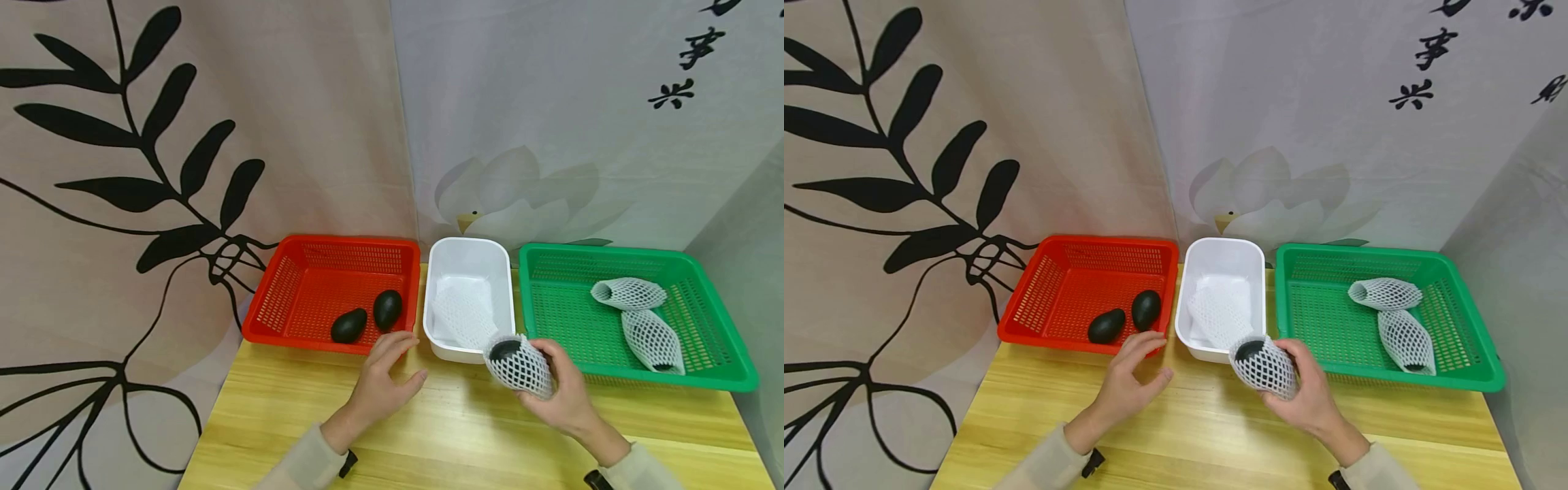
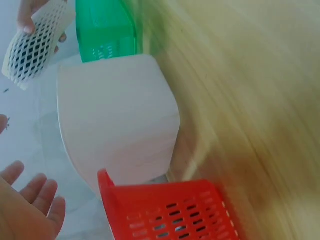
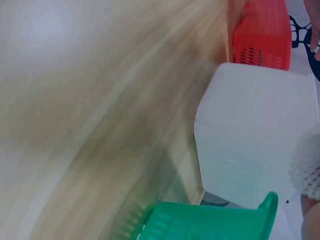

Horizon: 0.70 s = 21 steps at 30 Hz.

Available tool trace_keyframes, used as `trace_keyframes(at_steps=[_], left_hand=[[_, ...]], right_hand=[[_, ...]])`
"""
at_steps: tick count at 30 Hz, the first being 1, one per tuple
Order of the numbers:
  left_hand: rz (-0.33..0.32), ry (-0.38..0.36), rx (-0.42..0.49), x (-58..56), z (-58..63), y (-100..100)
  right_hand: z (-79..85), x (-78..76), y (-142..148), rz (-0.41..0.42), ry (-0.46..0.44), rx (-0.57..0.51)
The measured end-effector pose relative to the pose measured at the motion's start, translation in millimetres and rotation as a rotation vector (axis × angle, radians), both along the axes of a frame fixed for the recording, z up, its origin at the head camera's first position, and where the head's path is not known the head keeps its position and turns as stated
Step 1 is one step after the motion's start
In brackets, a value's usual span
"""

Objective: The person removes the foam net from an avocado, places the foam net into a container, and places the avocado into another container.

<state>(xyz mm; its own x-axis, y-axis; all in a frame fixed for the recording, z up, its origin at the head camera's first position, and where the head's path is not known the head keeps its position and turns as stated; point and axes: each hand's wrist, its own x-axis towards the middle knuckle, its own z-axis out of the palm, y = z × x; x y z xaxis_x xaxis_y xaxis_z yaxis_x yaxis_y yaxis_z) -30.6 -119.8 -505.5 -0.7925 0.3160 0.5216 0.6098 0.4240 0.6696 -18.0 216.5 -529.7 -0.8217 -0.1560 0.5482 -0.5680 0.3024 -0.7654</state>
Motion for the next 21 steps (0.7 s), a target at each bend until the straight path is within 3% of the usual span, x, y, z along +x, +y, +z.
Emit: trace_keyframes(at_steps=[11,21], left_hand=[[-0.086,0.004,0.01,10.7,-9.0,13],[-0.159,0.019,-0.001,22.4,-22.1,25]], right_hand=[[-8.4,8.2,-10,0.094,0.011,0.058],[-20.4,14.5,-15,0.104,-0.052,0.19]])
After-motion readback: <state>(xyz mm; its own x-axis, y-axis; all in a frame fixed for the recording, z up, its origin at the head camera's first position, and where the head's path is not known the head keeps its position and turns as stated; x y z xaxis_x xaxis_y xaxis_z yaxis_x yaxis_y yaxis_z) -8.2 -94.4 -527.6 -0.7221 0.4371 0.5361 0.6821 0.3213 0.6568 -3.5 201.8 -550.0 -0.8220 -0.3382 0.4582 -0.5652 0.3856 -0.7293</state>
